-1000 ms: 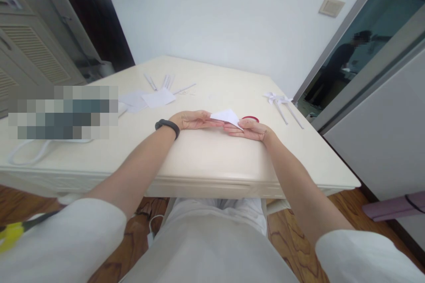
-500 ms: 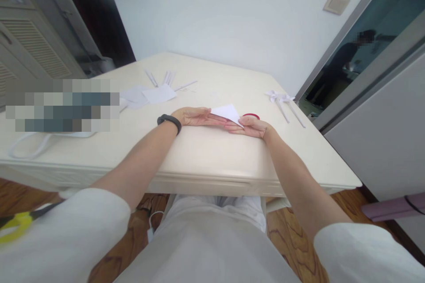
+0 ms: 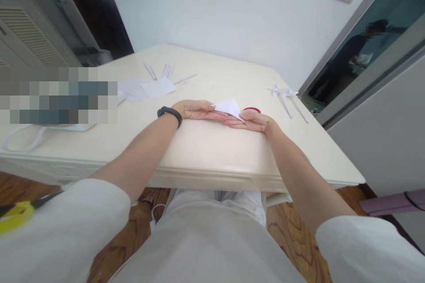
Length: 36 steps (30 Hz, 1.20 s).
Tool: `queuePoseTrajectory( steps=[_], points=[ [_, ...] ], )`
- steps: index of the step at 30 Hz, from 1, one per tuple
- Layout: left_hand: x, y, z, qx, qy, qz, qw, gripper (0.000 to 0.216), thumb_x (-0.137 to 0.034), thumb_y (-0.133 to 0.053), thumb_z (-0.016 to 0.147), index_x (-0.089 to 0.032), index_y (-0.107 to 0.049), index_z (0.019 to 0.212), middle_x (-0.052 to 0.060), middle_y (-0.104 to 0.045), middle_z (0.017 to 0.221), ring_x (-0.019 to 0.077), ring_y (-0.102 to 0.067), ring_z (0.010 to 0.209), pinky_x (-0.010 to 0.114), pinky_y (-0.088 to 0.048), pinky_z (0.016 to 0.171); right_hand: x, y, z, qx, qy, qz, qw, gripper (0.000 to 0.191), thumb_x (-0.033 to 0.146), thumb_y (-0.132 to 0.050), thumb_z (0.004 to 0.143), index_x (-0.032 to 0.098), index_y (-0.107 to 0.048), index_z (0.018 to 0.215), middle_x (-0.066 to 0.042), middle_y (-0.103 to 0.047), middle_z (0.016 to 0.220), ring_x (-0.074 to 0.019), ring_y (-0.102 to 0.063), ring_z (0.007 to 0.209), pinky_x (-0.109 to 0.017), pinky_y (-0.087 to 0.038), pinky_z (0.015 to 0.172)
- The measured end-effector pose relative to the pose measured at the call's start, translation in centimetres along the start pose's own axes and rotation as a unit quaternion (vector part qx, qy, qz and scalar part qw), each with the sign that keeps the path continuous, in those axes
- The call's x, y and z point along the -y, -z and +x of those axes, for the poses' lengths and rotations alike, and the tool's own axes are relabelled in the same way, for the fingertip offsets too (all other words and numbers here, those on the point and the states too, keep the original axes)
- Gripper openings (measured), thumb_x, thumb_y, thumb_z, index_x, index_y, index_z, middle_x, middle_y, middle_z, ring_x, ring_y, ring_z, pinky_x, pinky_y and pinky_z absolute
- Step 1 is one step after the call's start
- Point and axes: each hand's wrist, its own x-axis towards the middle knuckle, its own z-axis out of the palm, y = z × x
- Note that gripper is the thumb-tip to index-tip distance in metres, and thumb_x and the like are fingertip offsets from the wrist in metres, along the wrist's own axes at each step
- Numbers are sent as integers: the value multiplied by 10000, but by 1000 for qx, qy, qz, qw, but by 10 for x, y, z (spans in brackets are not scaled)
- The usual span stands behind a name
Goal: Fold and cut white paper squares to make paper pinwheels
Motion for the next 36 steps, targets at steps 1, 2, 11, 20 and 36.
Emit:
queuePoseTrajectory(
  steps=[1,2,11,20,36],
  points=[
    [0,0,0,-3,-2,2,1000,435,-90,-435,908,77,-455,1309,238,-614,1265,224,-490,1295,257,-385,1096,1,0,1,1,-1,0,1000,289,279,-600,914,158,-591,1177,-95,-601,1243,-254,-607,1075,-480,-509,899],
    [-1,0,1,-4,-3,5,1000,426,-93,-446,904,74,-474,1295,238,-618,1260,226,-490,1294,253,-386,1095,1,0,2,1,-2,-1,1000,289,280,-600,914,157,-592,1175,-96,-602,1243,-254,-606,1077,-481,-508,901],
    [-10,1,5,-9,0,107,994,251,-174,-570,878,-42,-685,1059,200,-678,1189,265,-589,1193,292,-458,1039,7,-6,12,15,21,-38,999,281,321,-610,904,137,-636,1114,-109,-669,1185,-251,-642,1066,-480,-498,944],
    [-12,-8,10,-65,45,194,978,277,-205,-723,784,-73,-719,1028,176,-745,1024,307,-709,959,318,-577,842,6,-16,16,16,22,-17,999,210,197,-616,875,116,-682,1057,-119,-747,1052,-252,-687,1030,-412,-502,987],
    [-15,-32,11,-215,-121,336,909,272,-264,-786,691,-148,-741,932,64,-755,879,265,-713,893,326,-563,831,18,-34,11,-242,113,-208,941,168,305,-723,785,138,-707,775,-15,-706,619,-106,-606,537,-194,-490,552]
  ],
)
